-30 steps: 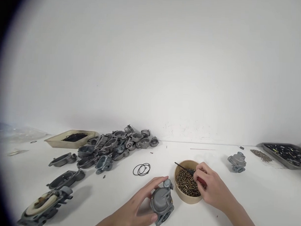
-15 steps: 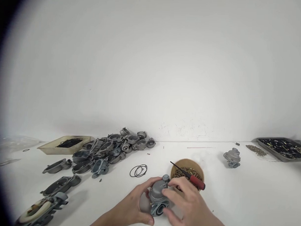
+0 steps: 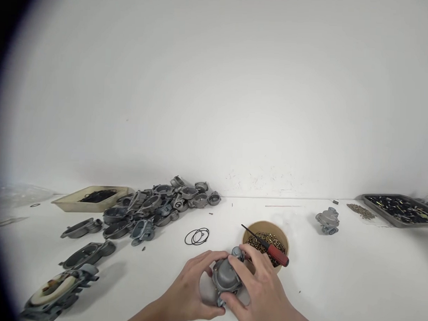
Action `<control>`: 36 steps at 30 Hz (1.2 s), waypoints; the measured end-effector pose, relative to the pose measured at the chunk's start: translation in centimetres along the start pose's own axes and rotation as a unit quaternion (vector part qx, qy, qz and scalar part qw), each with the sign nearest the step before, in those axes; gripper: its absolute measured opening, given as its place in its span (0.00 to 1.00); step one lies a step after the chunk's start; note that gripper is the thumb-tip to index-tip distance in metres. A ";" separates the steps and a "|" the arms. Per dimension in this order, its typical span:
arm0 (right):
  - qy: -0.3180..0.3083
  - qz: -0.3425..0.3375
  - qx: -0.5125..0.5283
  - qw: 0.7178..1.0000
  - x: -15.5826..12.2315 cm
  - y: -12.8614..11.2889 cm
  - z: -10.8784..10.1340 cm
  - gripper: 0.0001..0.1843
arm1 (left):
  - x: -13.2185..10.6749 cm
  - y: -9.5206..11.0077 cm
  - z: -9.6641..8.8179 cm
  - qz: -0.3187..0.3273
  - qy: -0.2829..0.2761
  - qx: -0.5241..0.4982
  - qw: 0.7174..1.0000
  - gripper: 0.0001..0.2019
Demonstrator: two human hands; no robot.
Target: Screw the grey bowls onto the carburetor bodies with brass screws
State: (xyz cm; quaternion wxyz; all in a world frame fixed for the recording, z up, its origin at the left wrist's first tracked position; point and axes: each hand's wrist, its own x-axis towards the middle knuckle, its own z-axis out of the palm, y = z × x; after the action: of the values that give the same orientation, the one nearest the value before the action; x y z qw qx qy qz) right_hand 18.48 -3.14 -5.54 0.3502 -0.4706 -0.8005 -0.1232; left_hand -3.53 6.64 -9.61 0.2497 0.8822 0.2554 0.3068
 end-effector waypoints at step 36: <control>0.260 0.155 -0.196 0.933 -1.4 15.5 -16.0 0.31 | 2.1 -0.1 -2.5 -0.044 -0.034 0.074 0.996 0.25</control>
State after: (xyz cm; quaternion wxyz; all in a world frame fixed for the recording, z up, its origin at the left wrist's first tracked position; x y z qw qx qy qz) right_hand 39.03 -4.35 3.03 0.4614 -0.5997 -0.5586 -0.3397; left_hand -3.76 8.71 -7.05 0.2059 0.8960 0.3075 0.2453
